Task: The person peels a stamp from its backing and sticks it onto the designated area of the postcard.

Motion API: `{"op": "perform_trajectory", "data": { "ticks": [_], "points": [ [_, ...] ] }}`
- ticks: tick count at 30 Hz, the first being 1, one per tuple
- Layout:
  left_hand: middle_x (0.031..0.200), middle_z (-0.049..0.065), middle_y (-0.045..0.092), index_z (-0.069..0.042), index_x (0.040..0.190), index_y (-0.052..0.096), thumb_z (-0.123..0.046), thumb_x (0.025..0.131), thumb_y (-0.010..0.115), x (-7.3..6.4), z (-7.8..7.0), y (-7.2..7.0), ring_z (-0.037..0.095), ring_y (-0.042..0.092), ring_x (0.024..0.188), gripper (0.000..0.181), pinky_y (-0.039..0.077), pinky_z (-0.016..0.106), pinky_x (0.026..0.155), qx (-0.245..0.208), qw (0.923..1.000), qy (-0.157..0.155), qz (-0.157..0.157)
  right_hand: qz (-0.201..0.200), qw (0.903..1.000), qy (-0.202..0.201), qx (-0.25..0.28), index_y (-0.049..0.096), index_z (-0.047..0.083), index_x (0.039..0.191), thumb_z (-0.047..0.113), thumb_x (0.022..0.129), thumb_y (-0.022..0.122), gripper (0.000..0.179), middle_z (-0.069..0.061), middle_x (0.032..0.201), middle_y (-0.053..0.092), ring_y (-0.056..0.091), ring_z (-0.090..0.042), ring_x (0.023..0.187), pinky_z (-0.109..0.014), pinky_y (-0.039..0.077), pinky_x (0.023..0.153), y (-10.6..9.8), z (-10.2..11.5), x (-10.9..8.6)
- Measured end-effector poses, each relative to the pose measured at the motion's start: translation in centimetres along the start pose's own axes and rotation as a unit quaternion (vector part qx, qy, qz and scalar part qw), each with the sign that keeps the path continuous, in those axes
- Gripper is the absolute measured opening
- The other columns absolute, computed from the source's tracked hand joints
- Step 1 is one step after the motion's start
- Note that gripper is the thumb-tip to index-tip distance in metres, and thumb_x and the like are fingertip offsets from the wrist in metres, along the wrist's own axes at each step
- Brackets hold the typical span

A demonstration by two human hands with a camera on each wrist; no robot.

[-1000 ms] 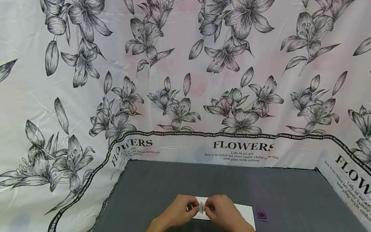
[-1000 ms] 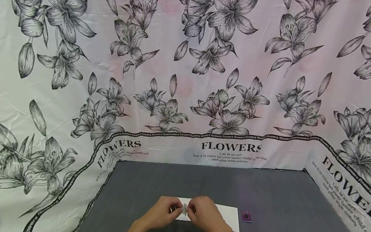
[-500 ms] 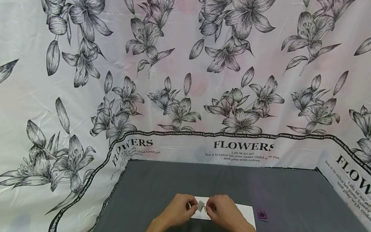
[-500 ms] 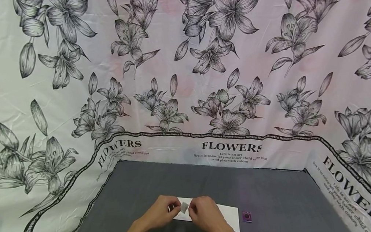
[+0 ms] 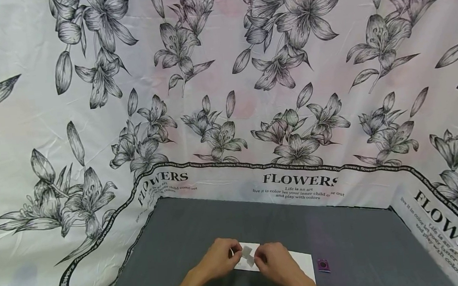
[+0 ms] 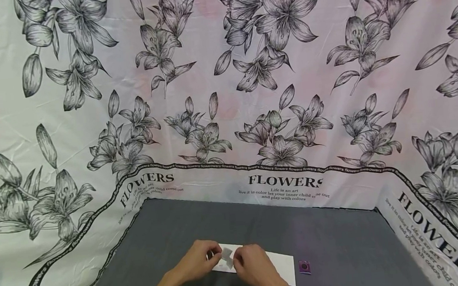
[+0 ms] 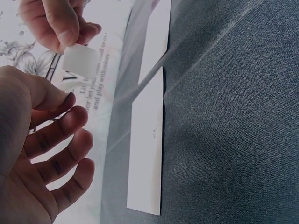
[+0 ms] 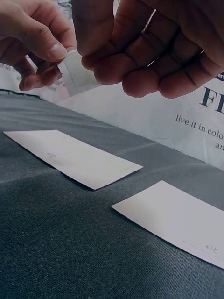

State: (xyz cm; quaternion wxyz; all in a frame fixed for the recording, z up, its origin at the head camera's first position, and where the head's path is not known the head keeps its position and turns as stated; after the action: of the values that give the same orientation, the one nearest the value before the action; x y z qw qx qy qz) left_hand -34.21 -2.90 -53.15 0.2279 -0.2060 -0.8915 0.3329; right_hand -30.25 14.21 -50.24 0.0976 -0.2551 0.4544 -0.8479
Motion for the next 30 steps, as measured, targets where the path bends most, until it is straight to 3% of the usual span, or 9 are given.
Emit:
{"op": "perform_trajectory", "data": {
  "ticks": [8, 17, 30],
  "points": [
    [0.080, -0.013, 0.066, -0.013, 0.096, 0.078, -0.012, 0.101, 0.072, 0.0, 0.2, -0.1, -0.005, 0.054, 0.065, 0.008, 0.047, 0.018, 0.058, 0.010, 0.9998, -0.016, -0.001, 0.015, 0.9997, 0.003, 0.019, 0.078, 0.015, 0.078, 0.007, 0.090, 0.077, 0.014, 0.016, 0.067, 0.062, 0.044, 0.005, 0.060, -0.020, 0.042, 0.055, 0.6, -0.1, -0.2],
    [0.080, -0.012, 0.068, -0.011, 0.095, 0.078, -0.011, 0.101, 0.072, 0.0, 0.1, -0.2, -0.002, 0.056, 0.067, 0.008, 0.047, 0.018, 0.059, 0.010, 0.9999, -0.002, -0.006, 0.024, 0.9994, -0.009, 0.023, 0.078, 0.013, 0.079, 0.008, 0.090, 0.077, 0.012, 0.016, 0.067, 0.059, 0.042, 0.005, 0.062, -0.020, 0.040, 0.057, 1.1, 0.1, -0.5],
    [0.081, -0.012, 0.068, -0.013, 0.095, 0.077, -0.011, 0.101, 0.072, 0.0, 0.2, -0.2, -0.002, 0.057, 0.067, 0.009, 0.047, 0.017, 0.059, 0.008, 1.0000, 0.001, -0.004, 0.075, 0.9957, 0.000, 0.055, 0.081, 0.009, 0.084, 0.008, 0.092, 0.074, 0.011, 0.016, 0.066, 0.061, 0.043, 0.006, 0.059, -0.020, 0.041, 0.055, 2.7, -0.1, -0.8]
  ]
}}
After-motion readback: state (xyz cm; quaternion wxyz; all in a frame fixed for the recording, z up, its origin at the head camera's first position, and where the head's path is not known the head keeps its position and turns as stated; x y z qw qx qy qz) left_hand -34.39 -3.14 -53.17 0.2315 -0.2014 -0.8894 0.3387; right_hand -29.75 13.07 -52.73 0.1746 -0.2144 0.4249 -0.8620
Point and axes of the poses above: each hand's wrist, its own x-axis towards the middle knuckle, its own y-axis out of the palm, z = x × y, the point moved 6 cm from there along x, towards the middle knuckle
